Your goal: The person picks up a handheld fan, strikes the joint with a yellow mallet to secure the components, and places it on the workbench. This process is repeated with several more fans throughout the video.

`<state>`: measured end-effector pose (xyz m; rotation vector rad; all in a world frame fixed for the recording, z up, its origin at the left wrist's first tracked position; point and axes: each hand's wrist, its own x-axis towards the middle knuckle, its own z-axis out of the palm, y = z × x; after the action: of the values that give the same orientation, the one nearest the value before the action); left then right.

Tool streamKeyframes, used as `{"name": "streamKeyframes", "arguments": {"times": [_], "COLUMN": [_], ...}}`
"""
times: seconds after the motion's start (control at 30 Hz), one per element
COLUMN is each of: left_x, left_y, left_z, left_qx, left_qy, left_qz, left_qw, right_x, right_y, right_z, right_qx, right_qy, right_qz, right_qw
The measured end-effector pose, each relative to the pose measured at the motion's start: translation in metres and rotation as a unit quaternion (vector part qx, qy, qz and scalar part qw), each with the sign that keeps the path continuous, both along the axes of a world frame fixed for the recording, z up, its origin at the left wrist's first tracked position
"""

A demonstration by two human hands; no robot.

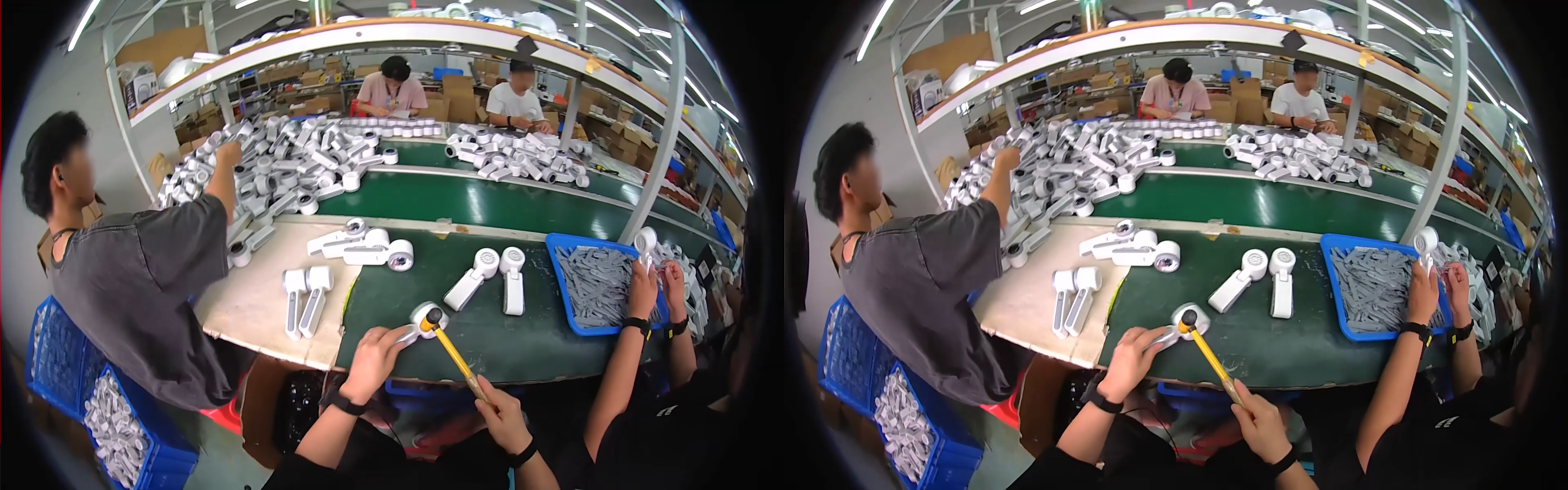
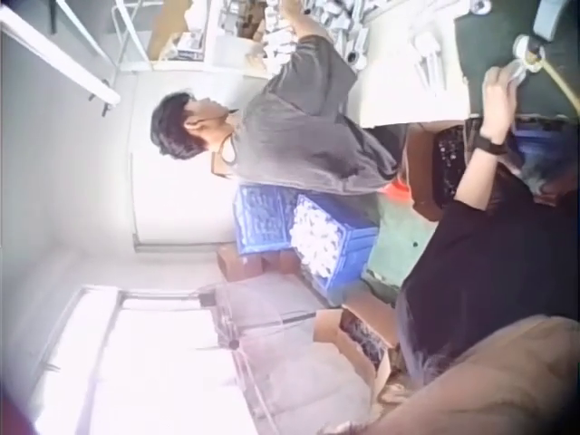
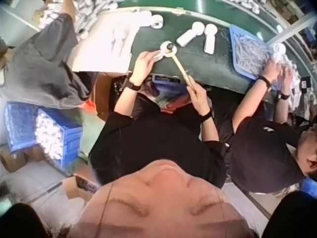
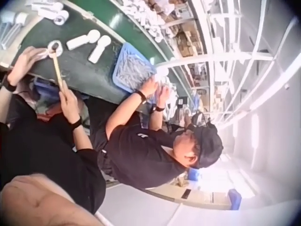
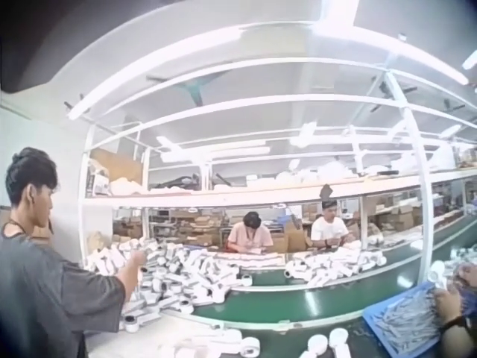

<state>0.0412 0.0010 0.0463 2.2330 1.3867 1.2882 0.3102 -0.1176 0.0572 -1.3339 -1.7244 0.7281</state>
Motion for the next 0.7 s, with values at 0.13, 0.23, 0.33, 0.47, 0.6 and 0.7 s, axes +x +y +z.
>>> {"name": "streamKeyframes", "arguments": {"times": [0.13,0.23,0.33,0.47,0.6,0.7], "left_x": [-0.037,-0.065,-0.075,-0.013,0.08,0.133], "left_y": [0.003,0.02,0.046,0.061,0.081,0.104], "left_z": [-0.009,-0.011,-0.016,0.015,0.006,-0.013], "left_qx": [0.02,0.032,0.072,0.059,0.047,-0.022], "left_qy": [0.003,0.048,0.09,0.118,0.071,0.111], "left_qz": [0.093,0.22,0.295,0.28,0.02,0.022], "left_qw": [0.996,0.974,0.948,0.951,0.996,0.993], "right_x": [0.012,0.023,0.035,0.044,0.044,0.043], "right_y": [-0.023,-0.036,-0.042,-0.049,-0.053,-0.054], "right_z": [-0.017,-0.028,-0.038,-0.052,-0.05,-0.05], "right_qx": [-0.031,-0.038,-0.04,-0.048,-0.075,-0.067], "right_qy": [0.08,0.101,0.1,0.116,0.144,0.147], "right_qz": [-0.04,-0.062,-0.072,-0.099,-0.107,-0.11], "right_qw": [0.996,0.992,0.992,0.987,0.981,0.981]}}
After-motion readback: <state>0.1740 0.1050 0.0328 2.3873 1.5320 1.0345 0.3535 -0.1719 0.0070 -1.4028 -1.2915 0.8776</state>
